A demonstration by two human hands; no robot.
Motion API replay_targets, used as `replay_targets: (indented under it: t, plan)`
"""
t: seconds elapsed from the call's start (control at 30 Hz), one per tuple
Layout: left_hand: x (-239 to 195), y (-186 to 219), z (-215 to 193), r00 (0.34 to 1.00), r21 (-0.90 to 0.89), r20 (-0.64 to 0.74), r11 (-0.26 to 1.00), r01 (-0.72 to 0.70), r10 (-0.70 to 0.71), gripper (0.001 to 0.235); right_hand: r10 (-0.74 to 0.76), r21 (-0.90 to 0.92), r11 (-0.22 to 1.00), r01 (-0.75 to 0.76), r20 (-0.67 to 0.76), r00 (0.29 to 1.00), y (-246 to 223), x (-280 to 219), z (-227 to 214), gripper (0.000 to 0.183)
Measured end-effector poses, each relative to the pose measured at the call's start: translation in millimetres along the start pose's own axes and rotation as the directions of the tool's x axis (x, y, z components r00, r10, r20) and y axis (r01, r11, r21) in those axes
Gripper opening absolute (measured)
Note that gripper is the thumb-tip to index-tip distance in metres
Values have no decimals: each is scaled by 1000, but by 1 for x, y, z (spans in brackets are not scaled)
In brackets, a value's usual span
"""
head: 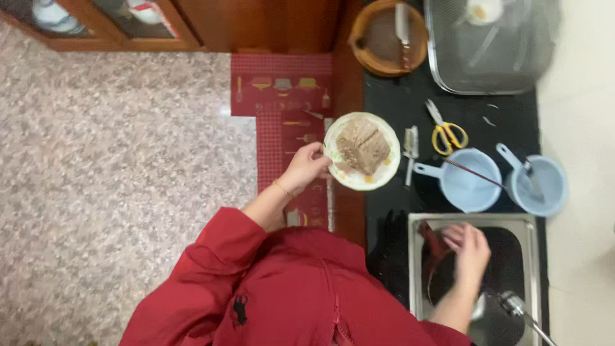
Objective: The person washes a wooden cutting board in a sink, wipes it with a cloth, and then uses a knife to slice a piece of cooked meat on the board before transferring portions of food from one pot to another using a ladle.
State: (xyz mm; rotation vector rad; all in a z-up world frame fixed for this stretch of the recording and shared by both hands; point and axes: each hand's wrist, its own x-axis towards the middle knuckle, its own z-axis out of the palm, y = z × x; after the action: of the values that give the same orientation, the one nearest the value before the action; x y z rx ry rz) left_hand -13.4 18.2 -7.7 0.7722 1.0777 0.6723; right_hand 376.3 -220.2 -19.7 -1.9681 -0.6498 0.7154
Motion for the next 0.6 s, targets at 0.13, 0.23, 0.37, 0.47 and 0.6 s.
replay_targets:
  t: [0.13,0.23,0.37,0.47,0.6]
  plan:
    - [55,37,-71,995,-106,-70,991,-75,68,25,-168,-375,900,224,175,970,-19,15,122,31]
    - [94,66,-104,995,-66,-81,996,-55,50,27,-201,-359,866,349,388,899,-55,32,179,31]
    - [165,109,-132,994,-25,-106,999,-20,17,26,-301,-395,770,502,469,831,-96,70,222,30]
    - [228,146,-133,996,-22,-94,1000,-2,0,22,-309,-418,788,451,364,878,-128,115,244,28]
    - [323,187,-128,996,26,-86,999,23,-21,21,-380,-396,790,468,282,881,-140,198,295,26]
